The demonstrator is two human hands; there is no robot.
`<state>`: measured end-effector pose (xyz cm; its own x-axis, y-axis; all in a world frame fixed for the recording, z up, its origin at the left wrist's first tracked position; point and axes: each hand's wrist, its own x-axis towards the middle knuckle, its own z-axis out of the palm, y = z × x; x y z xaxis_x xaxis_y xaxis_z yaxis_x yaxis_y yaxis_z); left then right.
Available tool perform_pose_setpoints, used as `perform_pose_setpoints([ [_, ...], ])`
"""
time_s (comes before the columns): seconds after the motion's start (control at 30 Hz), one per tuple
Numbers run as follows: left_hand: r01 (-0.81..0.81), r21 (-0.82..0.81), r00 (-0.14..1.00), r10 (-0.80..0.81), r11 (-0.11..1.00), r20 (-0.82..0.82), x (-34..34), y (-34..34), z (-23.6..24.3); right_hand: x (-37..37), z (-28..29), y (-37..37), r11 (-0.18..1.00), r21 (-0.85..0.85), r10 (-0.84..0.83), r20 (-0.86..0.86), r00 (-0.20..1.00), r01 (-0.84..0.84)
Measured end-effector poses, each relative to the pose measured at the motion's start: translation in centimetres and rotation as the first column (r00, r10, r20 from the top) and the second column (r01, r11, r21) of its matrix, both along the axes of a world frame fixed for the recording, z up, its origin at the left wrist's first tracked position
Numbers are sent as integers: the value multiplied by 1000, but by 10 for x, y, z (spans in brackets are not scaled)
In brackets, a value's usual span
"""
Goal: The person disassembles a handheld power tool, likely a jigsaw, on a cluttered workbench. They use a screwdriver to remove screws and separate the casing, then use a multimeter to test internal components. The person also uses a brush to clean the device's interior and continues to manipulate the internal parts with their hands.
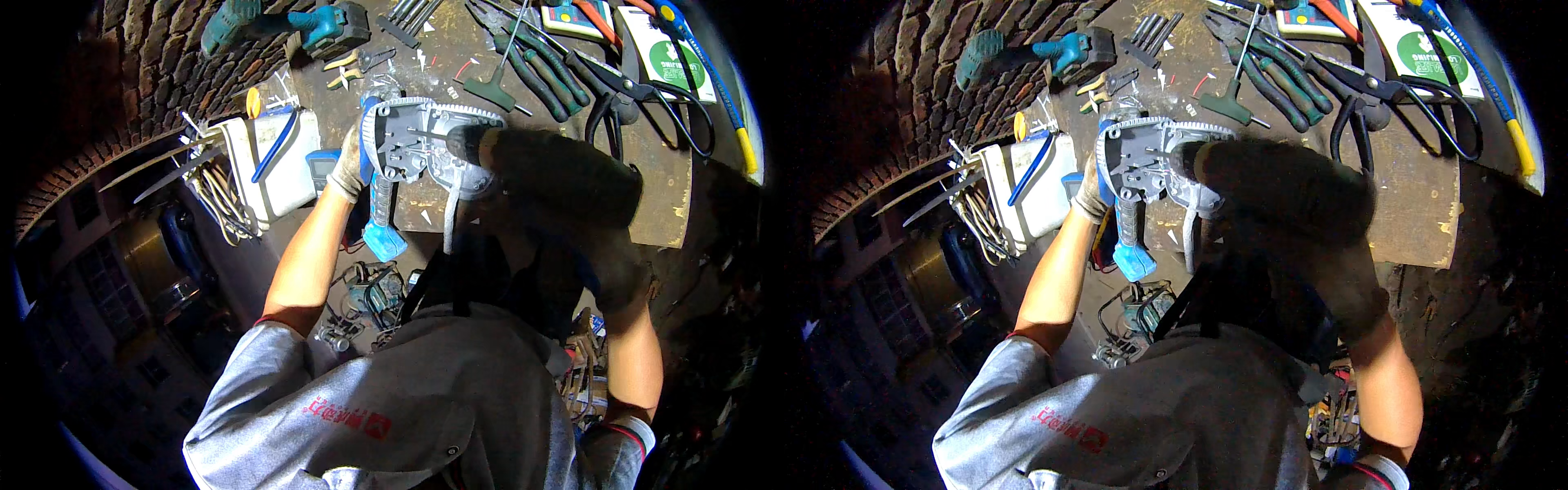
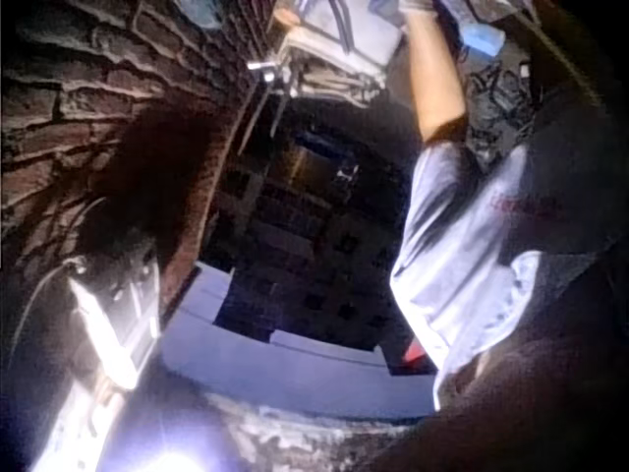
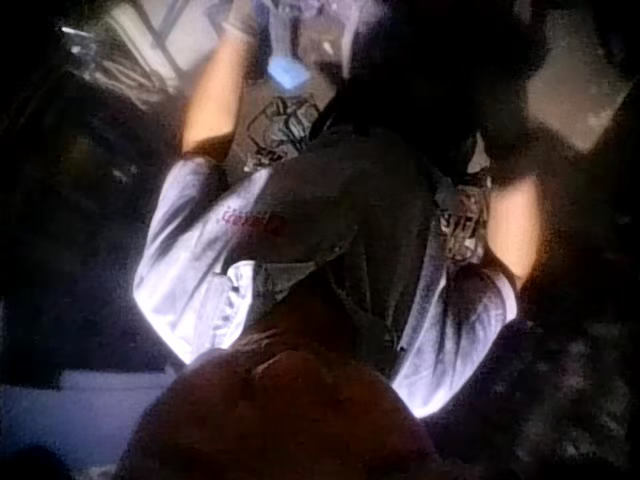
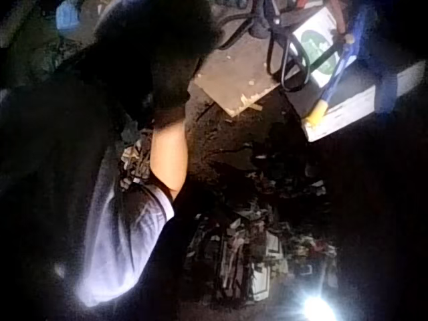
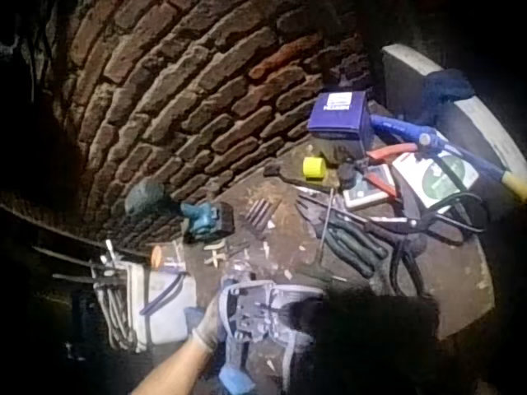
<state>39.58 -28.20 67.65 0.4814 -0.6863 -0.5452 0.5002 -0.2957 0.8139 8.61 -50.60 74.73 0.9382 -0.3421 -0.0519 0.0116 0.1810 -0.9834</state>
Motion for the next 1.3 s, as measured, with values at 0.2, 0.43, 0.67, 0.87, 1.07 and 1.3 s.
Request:
perform_pose_setpoints([
  [0.2,59,32,998,-59,998,5,12,7,-15,-16,4,19,963,-268,-7,-55,998,-8],
  [0.43,64,-11,998,-64,998,25,12,4,-19,-13,2,29,992,109,-48,-95,994,58],
  [0.67,-19,-37,994,14,999,-110,8,1,-10,-20,-16,45,986,142,-55,-192,980,83],
  [0.87,74,-23,997,-75,997,-22,13,-1,-20,-24,-31,58,949,275,-111,-160,981,153],
  [1.07,65,-22,997,-66,998,-37,5,-9,-10,-30,-37,62,936,322,-60,-250,967,141],
  [1.3,-37,33,997,39,999,-62,-1,-11,-1,-28,-46,68,939,293,-142,-141,980,179],
])
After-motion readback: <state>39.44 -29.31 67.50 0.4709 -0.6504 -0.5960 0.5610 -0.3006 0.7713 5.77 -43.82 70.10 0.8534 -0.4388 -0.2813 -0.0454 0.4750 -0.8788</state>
